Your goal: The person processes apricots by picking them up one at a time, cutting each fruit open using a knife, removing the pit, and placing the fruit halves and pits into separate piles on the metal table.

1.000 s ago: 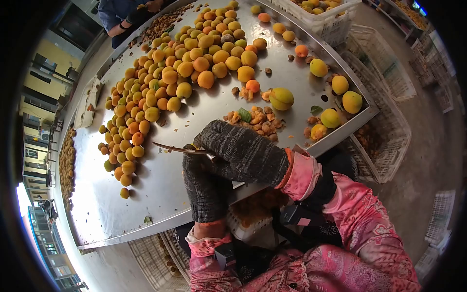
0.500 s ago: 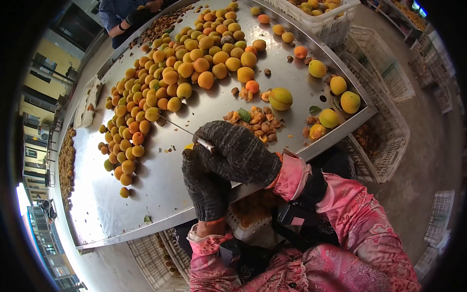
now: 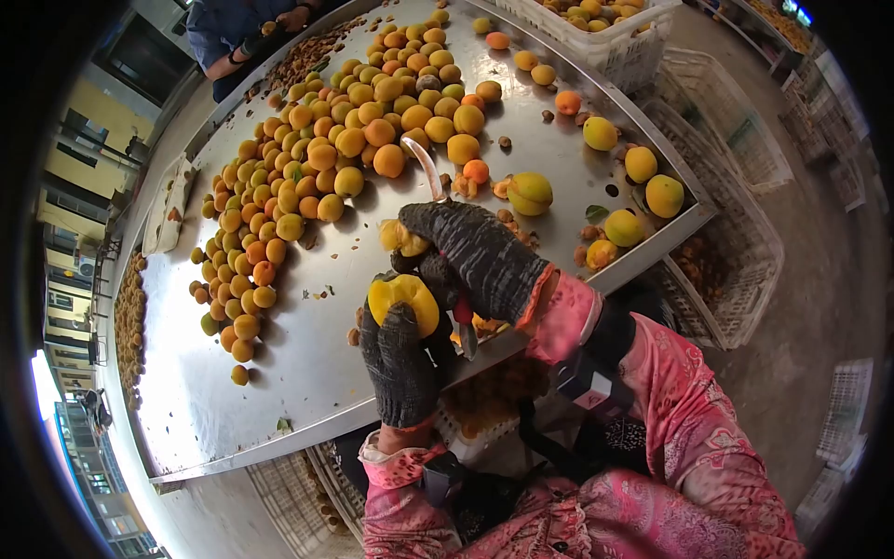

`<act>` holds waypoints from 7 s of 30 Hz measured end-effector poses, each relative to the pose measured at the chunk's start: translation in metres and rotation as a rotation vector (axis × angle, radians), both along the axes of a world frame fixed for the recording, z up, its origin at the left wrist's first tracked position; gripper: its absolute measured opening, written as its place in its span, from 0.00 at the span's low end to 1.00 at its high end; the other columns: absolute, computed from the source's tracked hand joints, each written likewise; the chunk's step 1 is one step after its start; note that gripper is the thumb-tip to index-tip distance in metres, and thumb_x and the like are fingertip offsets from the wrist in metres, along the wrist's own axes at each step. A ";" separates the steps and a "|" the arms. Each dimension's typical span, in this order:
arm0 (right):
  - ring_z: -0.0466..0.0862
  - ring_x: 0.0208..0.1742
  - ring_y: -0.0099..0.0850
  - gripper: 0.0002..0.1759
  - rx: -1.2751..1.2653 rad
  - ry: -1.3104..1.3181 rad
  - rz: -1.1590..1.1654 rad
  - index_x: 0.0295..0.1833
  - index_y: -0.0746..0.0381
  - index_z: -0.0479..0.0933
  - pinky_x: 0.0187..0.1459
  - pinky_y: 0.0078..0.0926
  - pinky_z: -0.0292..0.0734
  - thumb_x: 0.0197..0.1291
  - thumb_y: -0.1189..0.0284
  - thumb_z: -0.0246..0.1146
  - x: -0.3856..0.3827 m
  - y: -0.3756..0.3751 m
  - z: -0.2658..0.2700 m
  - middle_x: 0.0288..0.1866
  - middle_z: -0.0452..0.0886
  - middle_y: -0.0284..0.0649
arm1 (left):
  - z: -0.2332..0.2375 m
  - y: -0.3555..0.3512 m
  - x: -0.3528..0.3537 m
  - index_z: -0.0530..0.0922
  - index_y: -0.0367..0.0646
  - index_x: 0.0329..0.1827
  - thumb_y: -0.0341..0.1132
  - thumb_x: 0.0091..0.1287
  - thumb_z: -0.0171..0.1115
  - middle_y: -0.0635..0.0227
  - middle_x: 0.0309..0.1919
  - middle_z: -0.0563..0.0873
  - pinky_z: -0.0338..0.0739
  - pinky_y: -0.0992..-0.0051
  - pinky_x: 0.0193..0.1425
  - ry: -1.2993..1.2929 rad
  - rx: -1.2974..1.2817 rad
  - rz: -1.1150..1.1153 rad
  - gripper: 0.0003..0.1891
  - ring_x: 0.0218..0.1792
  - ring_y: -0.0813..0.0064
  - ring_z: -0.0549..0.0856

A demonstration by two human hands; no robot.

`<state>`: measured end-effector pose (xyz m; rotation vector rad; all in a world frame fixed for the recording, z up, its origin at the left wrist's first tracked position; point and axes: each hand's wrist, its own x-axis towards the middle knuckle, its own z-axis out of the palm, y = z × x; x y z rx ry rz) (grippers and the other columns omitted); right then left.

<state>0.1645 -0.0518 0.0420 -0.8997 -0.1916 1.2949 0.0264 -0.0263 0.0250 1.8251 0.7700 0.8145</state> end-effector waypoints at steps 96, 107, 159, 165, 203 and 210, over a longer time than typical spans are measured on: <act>0.80 0.37 0.44 0.16 -0.237 -1.676 -0.594 0.47 0.65 0.75 0.40 0.38 0.76 0.57 0.68 0.60 0.091 -0.082 -0.026 0.38 0.80 0.48 | -0.002 0.095 0.159 0.64 0.41 0.56 0.29 0.60 0.60 0.64 0.39 0.78 0.79 0.74 0.38 -0.010 -0.448 -0.347 0.21 0.37 0.69 0.83; 0.78 0.48 0.44 0.18 0.178 -2.287 -0.474 0.52 0.65 0.74 0.46 0.38 0.75 0.53 0.75 0.59 0.040 -0.066 -0.006 0.54 0.72 0.52 | 0.030 0.037 0.055 0.59 0.40 0.66 0.36 0.63 0.60 0.61 0.51 0.72 0.73 0.70 0.55 -0.497 -0.594 -0.333 0.30 0.49 0.70 0.76; 0.73 0.57 0.48 0.24 0.301 -2.231 -0.030 0.57 0.68 0.71 0.56 0.42 0.70 0.52 0.74 0.58 0.002 -0.044 -0.043 0.56 0.71 0.56 | 0.014 0.030 0.025 0.68 0.34 0.59 0.33 0.58 0.63 0.62 0.43 0.80 0.75 0.78 0.46 -0.547 -0.774 -0.138 0.26 0.39 0.74 0.81; 0.73 0.57 0.48 0.23 0.462 -2.303 0.041 0.56 0.68 0.71 0.58 0.42 0.69 0.51 0.75 0.58 0.014 -0.045 -0.020 0.54 0.72 0.56 | 0.032 0.048 0.005 0.69 0.35 0.58 0.37 0.62 0.59 0.63 0.39 0.81 0.73 0.84 0.35 -0.213 -0.605 -0.343 0.23 0.34 0.78 0.80; 0.77 0.50 0.45 0.17 0.152 -2.130 -0.208 0.52 0.70 0.72 0.49 0.35 0.74 0.56 0.75 0.57 -0.029 -0.031 -0.020 0.52 0.74 0.52 | -0.008 0.047 0.026 0.70 0.35 0.52 0.56 0.66 0.49 0.56 0.41 0.81 0.78 0.69 0.40 -0.360 -0.492 -0.007 0.29 0.36 0.65 0.81; 0.77 0.50 0.47 0.21 0.298 -2.099 -0.065 0.54 0.68 0.71 0.46 0.40 0.75 0.52 0.76 0.58 -0.013 -0.034 -0.018 0.56 0.71 0.56 | -0.011 0.058 0.011 0.74 0.36 0.46 0.42 0.66 0.54 0.69 0.21 0.75 0.65 0.81 0.17 0.086 0.807 0.185 0.16 0.16 0.79 0.73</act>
